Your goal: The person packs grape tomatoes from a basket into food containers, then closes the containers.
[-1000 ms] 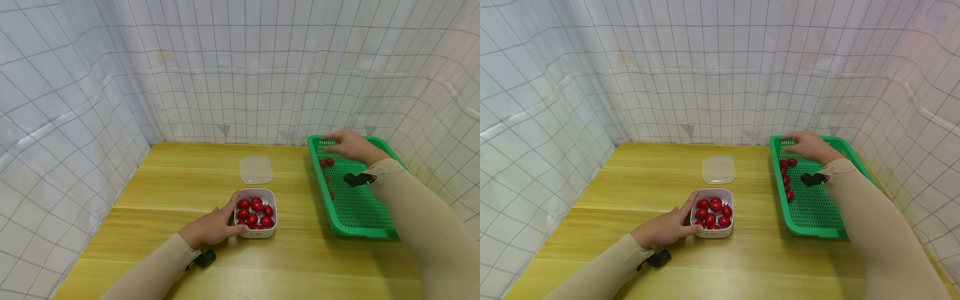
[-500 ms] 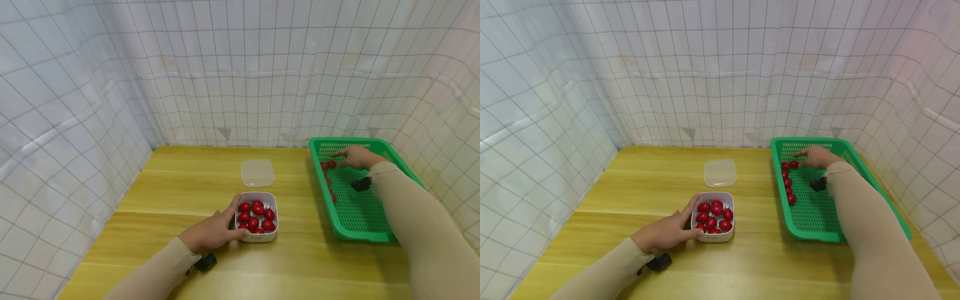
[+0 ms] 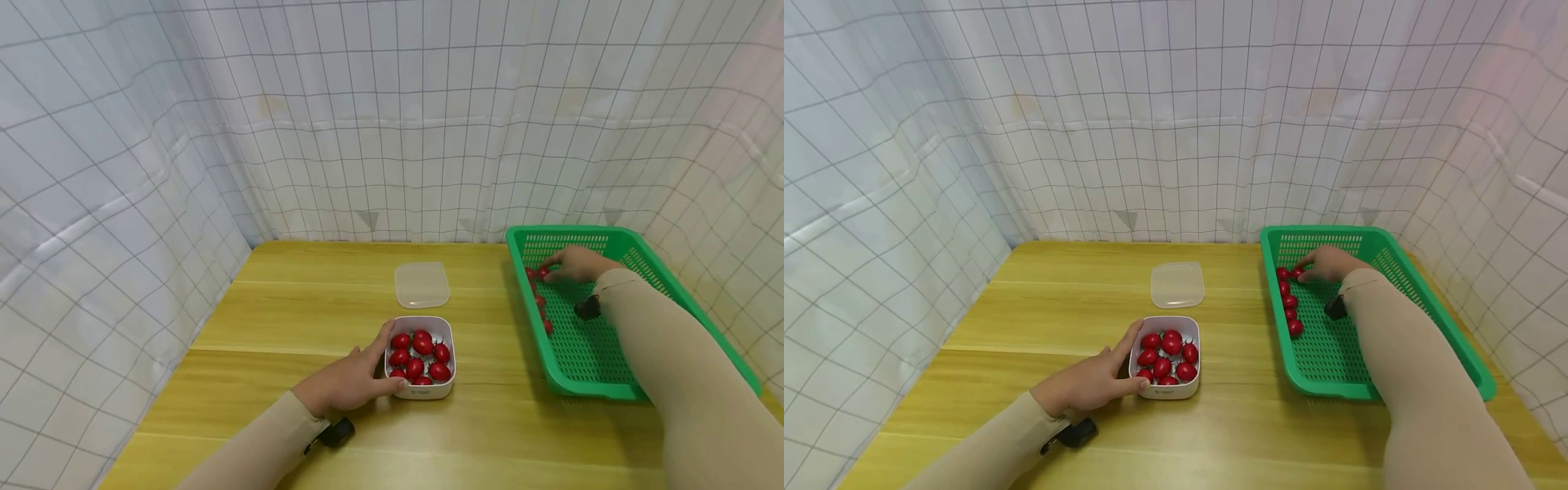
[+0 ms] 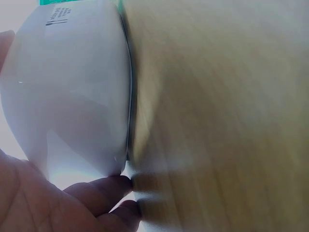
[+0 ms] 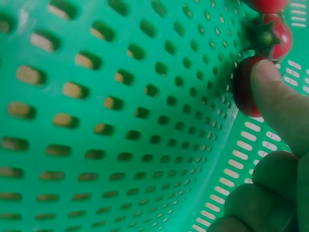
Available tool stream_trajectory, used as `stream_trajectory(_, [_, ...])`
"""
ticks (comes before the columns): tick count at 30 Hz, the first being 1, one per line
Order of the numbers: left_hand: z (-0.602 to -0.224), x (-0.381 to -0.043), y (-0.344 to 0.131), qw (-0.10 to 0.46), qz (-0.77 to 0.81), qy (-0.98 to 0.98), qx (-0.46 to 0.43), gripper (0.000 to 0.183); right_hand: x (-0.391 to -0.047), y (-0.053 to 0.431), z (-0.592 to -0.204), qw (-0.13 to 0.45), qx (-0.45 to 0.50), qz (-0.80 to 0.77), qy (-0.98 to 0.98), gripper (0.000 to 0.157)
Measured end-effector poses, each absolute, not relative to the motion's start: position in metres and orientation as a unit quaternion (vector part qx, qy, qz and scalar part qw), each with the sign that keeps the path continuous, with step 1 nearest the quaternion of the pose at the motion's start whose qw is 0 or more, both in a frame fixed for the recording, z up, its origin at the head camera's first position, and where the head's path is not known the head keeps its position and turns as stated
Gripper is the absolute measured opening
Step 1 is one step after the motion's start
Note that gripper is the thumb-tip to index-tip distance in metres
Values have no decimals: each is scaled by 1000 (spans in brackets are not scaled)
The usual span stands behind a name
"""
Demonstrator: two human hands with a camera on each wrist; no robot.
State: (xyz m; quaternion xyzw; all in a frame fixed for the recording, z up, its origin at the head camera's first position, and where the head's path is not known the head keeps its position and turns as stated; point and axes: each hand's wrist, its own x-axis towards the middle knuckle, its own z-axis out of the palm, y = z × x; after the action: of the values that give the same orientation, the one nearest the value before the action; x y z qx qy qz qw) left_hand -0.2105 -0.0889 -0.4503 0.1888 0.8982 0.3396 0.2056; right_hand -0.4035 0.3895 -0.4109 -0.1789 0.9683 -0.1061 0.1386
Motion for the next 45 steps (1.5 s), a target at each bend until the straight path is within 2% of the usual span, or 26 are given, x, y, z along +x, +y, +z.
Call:
stream_trajectory(6, [-451,-211,-89,196,345,897,193,108,-403,388,-404,157,-195,-89,964,48])
stream_trajectory(14, [-451,-210,-89,201,345,896,194,107,-402,392,-406,218,-176,-112,953,51])
stream_trajectory(45, [-451,-207,-90,194,357,891,203,105,-395,382,-407,209,-155,-88,962,49])
